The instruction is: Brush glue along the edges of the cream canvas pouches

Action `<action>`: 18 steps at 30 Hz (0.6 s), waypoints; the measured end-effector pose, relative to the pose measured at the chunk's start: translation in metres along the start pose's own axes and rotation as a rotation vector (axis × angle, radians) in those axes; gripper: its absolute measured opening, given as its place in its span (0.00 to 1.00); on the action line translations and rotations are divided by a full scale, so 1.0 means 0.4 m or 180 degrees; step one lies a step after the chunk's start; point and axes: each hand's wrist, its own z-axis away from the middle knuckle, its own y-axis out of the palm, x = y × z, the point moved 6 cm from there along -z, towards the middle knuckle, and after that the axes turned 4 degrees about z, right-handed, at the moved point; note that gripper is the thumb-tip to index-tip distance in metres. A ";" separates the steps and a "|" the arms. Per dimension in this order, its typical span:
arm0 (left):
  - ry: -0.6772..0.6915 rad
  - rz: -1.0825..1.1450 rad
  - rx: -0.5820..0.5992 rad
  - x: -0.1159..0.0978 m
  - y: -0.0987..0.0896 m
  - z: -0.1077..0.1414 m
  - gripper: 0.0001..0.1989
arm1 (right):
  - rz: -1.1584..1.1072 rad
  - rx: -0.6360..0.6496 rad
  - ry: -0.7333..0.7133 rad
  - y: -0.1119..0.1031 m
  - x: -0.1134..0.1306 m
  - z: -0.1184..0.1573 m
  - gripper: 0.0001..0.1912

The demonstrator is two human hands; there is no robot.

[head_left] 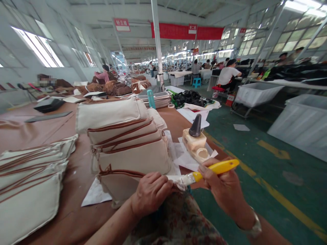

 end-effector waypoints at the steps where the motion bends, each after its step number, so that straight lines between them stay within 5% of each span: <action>1: -0.0019 -0.0010 0.0070 0.000 0.001 0.000 0.04 | 0.0241 0.0130 -0.0024 -0.004 0.002 0.010 0.13; 7: -0.0090 0.0000 0.0172 -0.002 0.008 -0.014 0.07 | 0.0999 -0.0561 -0.0705 -0.060 0.067 0.032 0.10; 13: -0.0289 0.0116 0.0405 0.011 0.032 -0.012 0.11 | 0.1125 0.0447 -0.1031 0.007 0.085 0.046 0.09; 18: -0.0319 0.0128 0.0490 0.008 0.038 -0.010 0.13 | 0.1357 0.0113 -0.1433 -0.019 0.123 0.055 0.05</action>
